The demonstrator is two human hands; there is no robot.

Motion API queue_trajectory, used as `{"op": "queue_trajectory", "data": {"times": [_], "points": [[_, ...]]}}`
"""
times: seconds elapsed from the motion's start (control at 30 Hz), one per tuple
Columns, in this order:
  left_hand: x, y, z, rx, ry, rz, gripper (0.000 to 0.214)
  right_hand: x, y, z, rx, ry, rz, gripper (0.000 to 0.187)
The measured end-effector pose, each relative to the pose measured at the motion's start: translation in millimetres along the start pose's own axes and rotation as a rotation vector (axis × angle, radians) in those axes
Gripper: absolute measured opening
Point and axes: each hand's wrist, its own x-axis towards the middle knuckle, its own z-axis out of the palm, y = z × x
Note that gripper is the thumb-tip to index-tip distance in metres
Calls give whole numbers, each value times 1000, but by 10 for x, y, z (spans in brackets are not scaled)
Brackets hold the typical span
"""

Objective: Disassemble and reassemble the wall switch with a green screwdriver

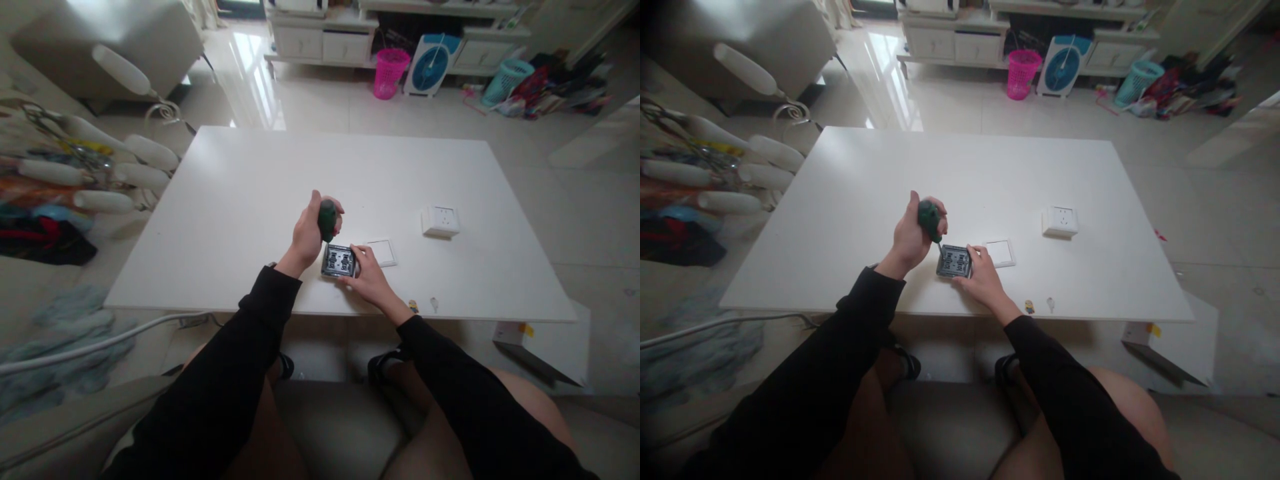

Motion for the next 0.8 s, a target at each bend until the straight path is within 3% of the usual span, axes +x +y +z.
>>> {"op": "queue_trajectory", "data": {"times": [0.2, 0.33, 0.47, 0.67, 0.8], "points": [[-60, 53, 20, -18, -75, 50, 52, 6, -27, -10, -12, -6, 7, 89], [-52, 65, 9, 88, -69, -7, 63, 7, -14, -1, -8, 0, 13, 89], [-47, 61, 4, 55, -83, -46, 68, 6, 0, 6, -2, 9, 3, 89], [-78, 71, 1, 62, -100, 36, 52, 3, 4, 1, -2, 6, 1, 88], [-50, 80, -29, 137, -72, 46, 55, 4, 9, -3, -2, 3, 8, 89]]}}
